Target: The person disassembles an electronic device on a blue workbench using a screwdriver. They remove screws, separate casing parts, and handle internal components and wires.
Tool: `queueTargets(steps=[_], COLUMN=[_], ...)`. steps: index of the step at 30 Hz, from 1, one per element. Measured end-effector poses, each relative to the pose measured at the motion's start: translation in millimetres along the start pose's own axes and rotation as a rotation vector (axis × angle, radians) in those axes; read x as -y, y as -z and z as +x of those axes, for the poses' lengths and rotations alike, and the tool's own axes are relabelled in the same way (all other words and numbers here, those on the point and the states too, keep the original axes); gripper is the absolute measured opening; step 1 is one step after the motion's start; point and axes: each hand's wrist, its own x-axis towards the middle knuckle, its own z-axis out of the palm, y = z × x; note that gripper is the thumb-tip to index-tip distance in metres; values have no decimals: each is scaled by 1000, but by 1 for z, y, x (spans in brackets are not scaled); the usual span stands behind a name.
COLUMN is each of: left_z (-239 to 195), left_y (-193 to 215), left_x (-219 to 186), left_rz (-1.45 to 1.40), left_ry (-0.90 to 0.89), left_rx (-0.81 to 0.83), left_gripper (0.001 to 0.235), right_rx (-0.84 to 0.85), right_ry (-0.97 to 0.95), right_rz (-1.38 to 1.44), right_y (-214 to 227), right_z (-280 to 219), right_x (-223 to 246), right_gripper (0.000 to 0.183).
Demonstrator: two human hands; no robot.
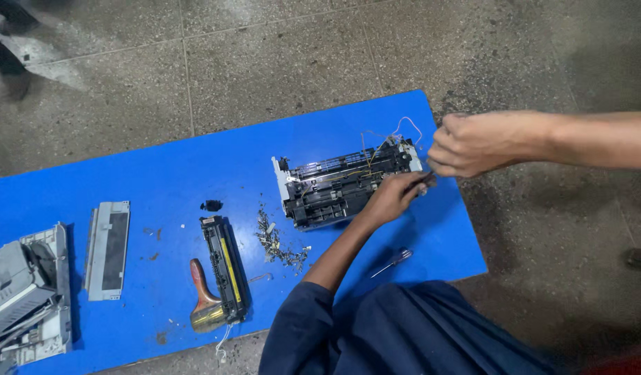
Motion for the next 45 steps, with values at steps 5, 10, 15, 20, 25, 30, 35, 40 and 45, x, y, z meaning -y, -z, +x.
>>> queueTargets(steps=[5, 10, 15, 20, 25, 30, 35, 40, 45], left_z=[-5, -6, -3, -2, 4, 5, -7, -1, 13], left_y=[-6, -17, -10, -4, -15, -27, -22, -22, -26], left_x=[8, 7, 1, 2, -4, -14, -3, 7, -14], left_rz=[69, 310, 283, 237, 374, 392, 290, 361, 441], left_ry=[-4, 2, 71, -168, 28, 57, -182, -48, 100], left_rx=[6, -47, -142, -93, -123, -262, -193, -90, -223], left_gripper=[32, 28, 21, 23, 16, 29, 16, 17, 39], right_rx=[133, 481, 47, -220, 199, 196, -339, -5, 184], right_ry=[-313, -636, -277, -47, -406, -547, -159, -376, -610], right_rz=[506, 1132, 385, -96, 606, 901, 239, 570, 831], right_y=[14, 31, 19, -3, 12, 17, 6, 14, 26], right_z=[-10, -20, -7, -14, -17, -24, -12, -17, -29], right_x=[-9, -20, -2, -4, -11, -3, 14, 12, 3], right_gripper=[24, 29, 17, 28, 54, 29, 26, 51, 39])
